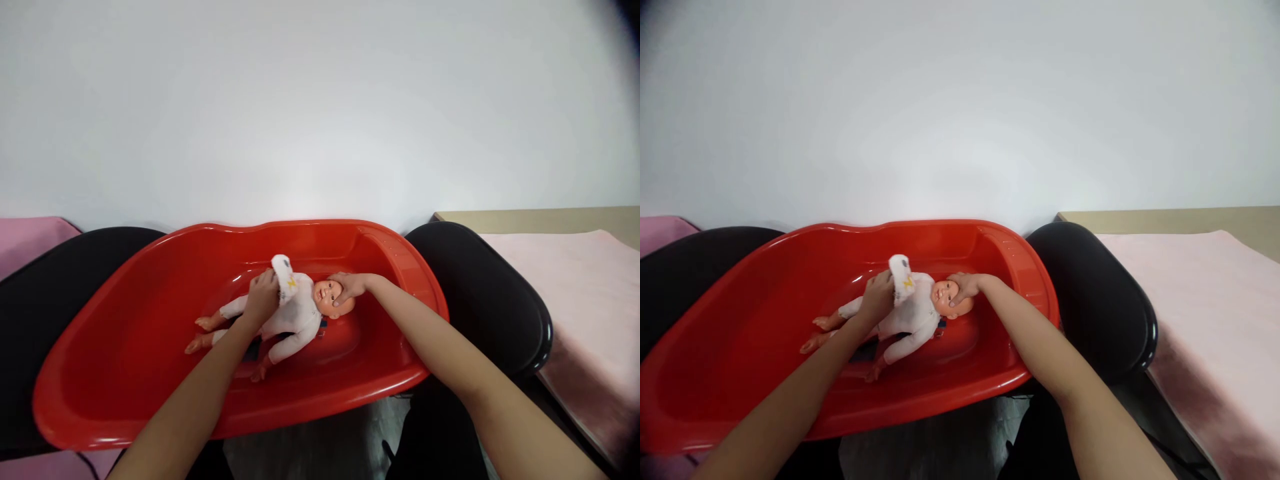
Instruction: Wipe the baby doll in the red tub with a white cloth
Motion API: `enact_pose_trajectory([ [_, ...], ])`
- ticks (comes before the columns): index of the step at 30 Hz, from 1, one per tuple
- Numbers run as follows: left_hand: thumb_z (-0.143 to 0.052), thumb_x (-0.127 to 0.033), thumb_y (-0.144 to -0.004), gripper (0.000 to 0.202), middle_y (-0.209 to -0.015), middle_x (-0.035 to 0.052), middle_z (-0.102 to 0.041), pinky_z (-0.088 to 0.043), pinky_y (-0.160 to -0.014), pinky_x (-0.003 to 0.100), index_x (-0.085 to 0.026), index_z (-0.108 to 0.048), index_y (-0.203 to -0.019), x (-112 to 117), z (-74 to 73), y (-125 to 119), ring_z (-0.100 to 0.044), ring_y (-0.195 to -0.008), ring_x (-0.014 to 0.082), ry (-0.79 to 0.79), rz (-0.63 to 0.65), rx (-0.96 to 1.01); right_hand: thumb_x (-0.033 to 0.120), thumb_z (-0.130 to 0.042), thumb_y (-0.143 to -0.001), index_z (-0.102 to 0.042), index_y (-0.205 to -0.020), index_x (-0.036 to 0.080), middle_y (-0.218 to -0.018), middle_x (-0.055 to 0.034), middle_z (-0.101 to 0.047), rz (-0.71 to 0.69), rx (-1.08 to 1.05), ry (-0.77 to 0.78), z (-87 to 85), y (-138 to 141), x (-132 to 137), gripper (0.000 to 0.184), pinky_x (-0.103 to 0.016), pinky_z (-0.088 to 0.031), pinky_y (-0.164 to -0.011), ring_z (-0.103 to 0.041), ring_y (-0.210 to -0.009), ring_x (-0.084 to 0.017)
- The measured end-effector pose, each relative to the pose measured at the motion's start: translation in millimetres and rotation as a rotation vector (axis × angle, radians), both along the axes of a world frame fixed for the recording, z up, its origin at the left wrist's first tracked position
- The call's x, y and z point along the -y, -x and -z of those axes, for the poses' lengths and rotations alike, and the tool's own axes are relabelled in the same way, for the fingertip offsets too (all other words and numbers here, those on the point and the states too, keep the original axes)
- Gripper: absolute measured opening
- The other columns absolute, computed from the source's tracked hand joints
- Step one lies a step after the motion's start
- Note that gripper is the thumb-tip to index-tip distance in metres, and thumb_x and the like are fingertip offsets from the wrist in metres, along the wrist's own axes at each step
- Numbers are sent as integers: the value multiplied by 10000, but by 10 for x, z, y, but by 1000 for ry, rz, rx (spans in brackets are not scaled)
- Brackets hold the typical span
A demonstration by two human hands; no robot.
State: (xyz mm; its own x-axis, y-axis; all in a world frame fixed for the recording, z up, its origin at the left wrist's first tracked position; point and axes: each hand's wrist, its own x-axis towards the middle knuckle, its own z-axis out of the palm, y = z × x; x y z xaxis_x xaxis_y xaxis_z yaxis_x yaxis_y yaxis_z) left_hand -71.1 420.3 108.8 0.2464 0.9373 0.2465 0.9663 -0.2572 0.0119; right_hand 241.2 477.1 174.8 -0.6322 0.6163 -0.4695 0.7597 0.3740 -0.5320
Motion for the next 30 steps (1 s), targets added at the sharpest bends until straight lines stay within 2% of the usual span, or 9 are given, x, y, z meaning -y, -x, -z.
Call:
enact_pose_trajectory([
  [3,-469,-116,-959,572,-1609,90,-523,-313,-1232,519,-255,-601,-1498,4,133,-89,-439,-1481,300,8,259,-13,595,-882,-687,-524,-1530,239,-1597,-149,-503,-1,-10,-4,7,2,-3,983,-494,-496,-1147,-539,-1423,-406],
  [5,-462,-151,-964,597,-1657,54,-476,-273,-1264,531,-295,-580,-1531,15,184,-101,-395,-1527,292,48,300,1,591,-889,-677,-509,-1543,243,-1612,-148,-490,-1,-20,0,23,6,-12,1008,-505,-483,-1163,-531,-1432,-405],
  [9,-459,-247,-973,591,-1673,74,-453,-276,-1271,541,-290,-566,-1553,27,176,-94,-394,-1530,324,110,280,63,585,-895,-667,-512,-1536,233,-1560,-147,-547,-5,-18,15,48,11,-26,1013,-508,-493,-1149,-578,-1371,-391],
  [16,-516,-271,-979,609,-1707,82,-400,-224,-1285,589,-260,-525,-1588,46,145,-182,-324,-1568,330,189,274,25,612,-880,-679,-448,-1597,229,-1642,-152,-453,-17,10,5,40,0,-28,1085,-520,-446,-1200,-490,-1468,-406],
  [20,-508,-263,-996,584,-1734,70,-349,-202,-1286,620,-309,-556,-1576,77,132,-225,-288,-1589,364,268,229,6,589,-881,-698,-421,-1620,213,-1656,-165,-432,-15,19,8,6,3,-16,1097,-524,-424,-1221,-469,-1489,-413],
  [25,-501,-207,-977,579,-1707,-1,-405,-206,-1299,589,-422,-626,-1499,81,102,-241,-322,-1579,361,300,187,82,597,-892,-680,-462,-1593,224,-1642,-165,-452,11,22,10,-5,2,-5,1075,-539,-421,-1211,-490,-1459,-420],
  [30,-479,-178,-968,605,-1702,56,-411,-261,-1262,631,-348,-599,-1536,63,89,-278,-376,-1538,372,320,139,87,549,-905,-651,-528,-1535,245,-1571,-124,-543,48,-16,22,85,-19,-34,1008,-437,-460,-1164,-534,-1407,-380],
])
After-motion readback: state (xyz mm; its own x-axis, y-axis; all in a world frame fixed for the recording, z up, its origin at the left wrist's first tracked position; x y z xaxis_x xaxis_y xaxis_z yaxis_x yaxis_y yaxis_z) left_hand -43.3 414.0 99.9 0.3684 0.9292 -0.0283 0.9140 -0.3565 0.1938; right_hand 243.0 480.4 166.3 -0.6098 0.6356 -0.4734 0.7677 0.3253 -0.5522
